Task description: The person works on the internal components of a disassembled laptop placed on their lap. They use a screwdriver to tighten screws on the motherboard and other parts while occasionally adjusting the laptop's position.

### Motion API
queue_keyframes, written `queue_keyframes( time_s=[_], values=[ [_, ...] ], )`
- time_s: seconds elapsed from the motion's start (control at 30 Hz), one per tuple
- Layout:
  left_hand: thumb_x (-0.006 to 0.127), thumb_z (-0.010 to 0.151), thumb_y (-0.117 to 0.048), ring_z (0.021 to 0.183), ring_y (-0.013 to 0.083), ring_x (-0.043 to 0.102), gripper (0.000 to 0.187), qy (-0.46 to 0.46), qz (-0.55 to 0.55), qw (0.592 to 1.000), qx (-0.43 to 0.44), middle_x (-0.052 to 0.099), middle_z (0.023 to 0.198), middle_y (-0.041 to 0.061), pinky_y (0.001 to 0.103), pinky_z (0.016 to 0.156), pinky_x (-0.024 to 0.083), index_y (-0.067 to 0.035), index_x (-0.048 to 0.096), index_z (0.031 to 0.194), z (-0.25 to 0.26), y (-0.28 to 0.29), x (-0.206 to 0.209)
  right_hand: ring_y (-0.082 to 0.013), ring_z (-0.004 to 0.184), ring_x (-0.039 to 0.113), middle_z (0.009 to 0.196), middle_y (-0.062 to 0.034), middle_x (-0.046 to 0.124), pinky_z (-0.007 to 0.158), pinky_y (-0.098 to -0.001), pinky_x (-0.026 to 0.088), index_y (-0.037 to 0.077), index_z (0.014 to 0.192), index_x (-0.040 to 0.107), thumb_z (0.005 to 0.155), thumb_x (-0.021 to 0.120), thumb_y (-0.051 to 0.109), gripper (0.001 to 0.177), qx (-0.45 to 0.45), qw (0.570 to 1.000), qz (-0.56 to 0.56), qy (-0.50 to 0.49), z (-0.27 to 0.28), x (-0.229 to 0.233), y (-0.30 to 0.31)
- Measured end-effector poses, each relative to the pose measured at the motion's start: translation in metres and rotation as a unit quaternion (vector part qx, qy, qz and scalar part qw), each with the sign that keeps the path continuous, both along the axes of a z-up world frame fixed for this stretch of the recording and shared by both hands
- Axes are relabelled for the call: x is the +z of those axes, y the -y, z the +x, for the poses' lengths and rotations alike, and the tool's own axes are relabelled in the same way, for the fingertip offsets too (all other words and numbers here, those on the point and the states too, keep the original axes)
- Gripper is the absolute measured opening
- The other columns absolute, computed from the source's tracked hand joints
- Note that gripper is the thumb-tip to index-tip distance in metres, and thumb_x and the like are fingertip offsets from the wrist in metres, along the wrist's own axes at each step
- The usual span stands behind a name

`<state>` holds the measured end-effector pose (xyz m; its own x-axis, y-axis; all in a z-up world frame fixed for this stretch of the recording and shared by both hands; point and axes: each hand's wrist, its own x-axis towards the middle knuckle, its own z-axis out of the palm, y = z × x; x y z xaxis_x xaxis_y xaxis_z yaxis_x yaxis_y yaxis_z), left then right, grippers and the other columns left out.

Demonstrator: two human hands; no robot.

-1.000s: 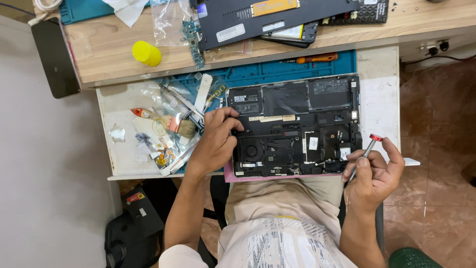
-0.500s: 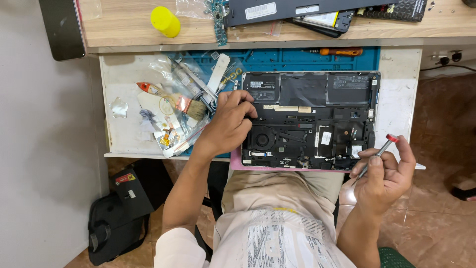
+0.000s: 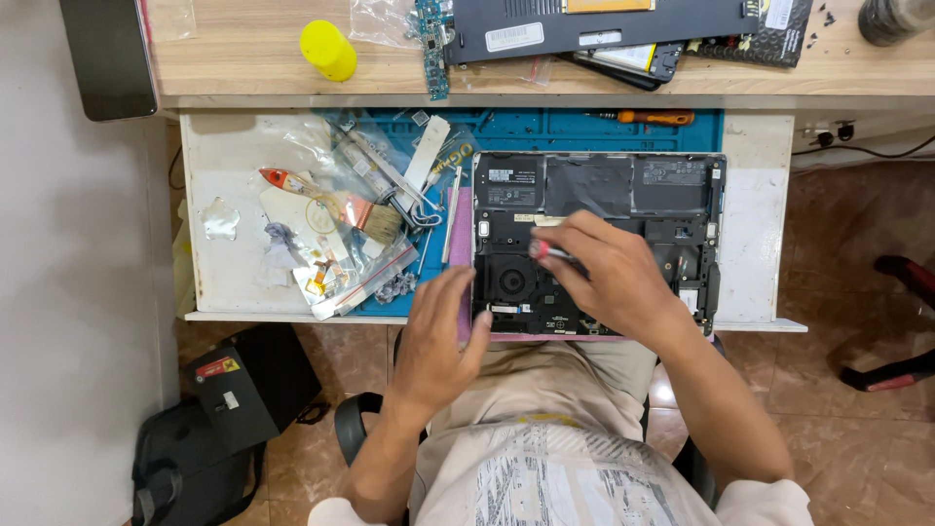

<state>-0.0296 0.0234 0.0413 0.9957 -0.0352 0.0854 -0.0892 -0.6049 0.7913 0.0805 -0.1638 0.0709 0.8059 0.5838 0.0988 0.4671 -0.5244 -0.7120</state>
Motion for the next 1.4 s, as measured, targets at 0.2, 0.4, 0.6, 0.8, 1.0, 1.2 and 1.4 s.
queue_keyframes(
  time_s=[0.2, 0.4, 0.6, 0.8, 1.0, 1.2, 1.4],
  values=[
    [0.081, 0.063, -0.035, 0.111, 0.0386, 0.046, 0.09, 0.0, 0.039, 0.999, 0.021, 0.043, 0.127, 0.024, 0.048, 0.091, 0.038, 0.004, 0.035, 0.131, -0.025, 0.017, -0.008, -0.0257, 0.046, 0.056, 0.091, -0.0093, 0.056, 0.045, -0.0388, 0.044, 0.0, 0.104, 0.064, 0.085, 0.055, 0.005, 0.022, 0.064, 0.983, -0.163, -0.059, 0.021, -0.006, -0.036],
    [0.078, 0.068, -0.03, 0.094, 0.03, 0.058, 0.069, 0.078, 0.004, 0.991, 0.108, 0.058, 0.113, 0.017, 0.039, 0.084, 0.047, 0.005, 0.047, 0.119, -0.021, 0.016, -0.033, -0.0286, 0.047, 0.056, 0.089, -0.008, 0.054, 0.042, -0.0428, 0.042, 0.003, 0.098, 0.062, 0.084, 0.05, 0.006, 0.018, 0.112, 0.975, -0.167, -0.097, 0.023, -0.011, -0.036],
    [0.078, 0.068, -0.03, 0.091, 0.0312, 0.059, 0.066, 0.108, 0.008, 0.988, 0.112, 0.058, 0.111, 0.017, 0.04, 0.08, 0.048, 0.005, 0.05, 0.117, -0.02, 0.017, -0.032, -0.0288, 0.046, 0.054, 0.088, -0.0099, 0.054, 0.041, -0.0418, 0.038, 0.002, 0.099, 0.06, 0.084, 0.048, 0.008, 0.02, 0.109, 0.973, -0.158, -0.13, 0.026, -0.016, -0.04],
    [0.078, 0.07, -0.027, 0.091, 0.0333, 0.059, 0.061, 0.126, 0.006, 0.986, 0.113, 0.059, 0.113, 0.019, 0.041, 0.081, 0.047, 0.007, 0.052, 0.114, -0.02, 0.019, -0.033, -0.0251, 0.046, 0.048, 0.08, -0.0076, 0.049, 0.042, -0.0417, 0.035, 0.006, 0.091, 0.059, 0.084, 0.048, 0.01, 0.014, 0.114, 0.965, -0.172, -0.162, 0.031, -0.021, -0.043],
    [0.079, 0.068, -0.028, 0.094, 0.0348, 0.059, 0.063, 0.114, 0.005, 0.987, 0.109, 0.058, 0.113, 0.021, 0.041, 0.082, 0.047, 0.007, 0.052, 0.114, -0.019, 0.017, -0.032, -0.0209, 0.049, 0.048, 0.076, -0.0055, 0.046, 0.044, -0.0392, 0.035, 0.007, 0.087, 0.057, 0.085, 0.048, 0.014, 0.012, 0.123, 0.958, -0.185, -0.182, 0.04, -0.023, -0.047],
    [0.077, 0.07, -0.028, 0.099, 0.0369, 0.057, 0.058, 0.11, 0.015, 0.989, 0.097, 0.054, 0.118, 0.022, 0.043, 0.087, 0.046, 0.006, 0.055, 0.111, -0.017, 0.017, -0.029, -0.0249, 0.055, 0.05, 0.076, -0.0084, 0.047, 0.049, -0.0418, 0.037, 0.003, 0.091, 0.059, 0.087, 0.047, 0.012, 0.016, 0.13, 0.957, -0.172, -0.194, 0.043, -0.023, -0.047],
    [0.077, 0.071, -0.024, 0.102, 0.0383, 0.054, 0.056, 0.096, 0.0, 0.991, 0.092, 0.052, 0.119, 0.022, 0.046, 0.088, 0.044, 0.007, 0.055, 0.112, -0.018, 0.019, -0.03, -0.0294, 0.06, 0.057, 0.076, -0.0129, 0.055, 0.052, -0.0419, 0.043, 0.001, 0.09, 0.063, 0.087, 0.051, 0.01, 0.016, 0.113, 0.963, -0.112, -0.219, 0.043, -0.016, -0.038]
  ],
)
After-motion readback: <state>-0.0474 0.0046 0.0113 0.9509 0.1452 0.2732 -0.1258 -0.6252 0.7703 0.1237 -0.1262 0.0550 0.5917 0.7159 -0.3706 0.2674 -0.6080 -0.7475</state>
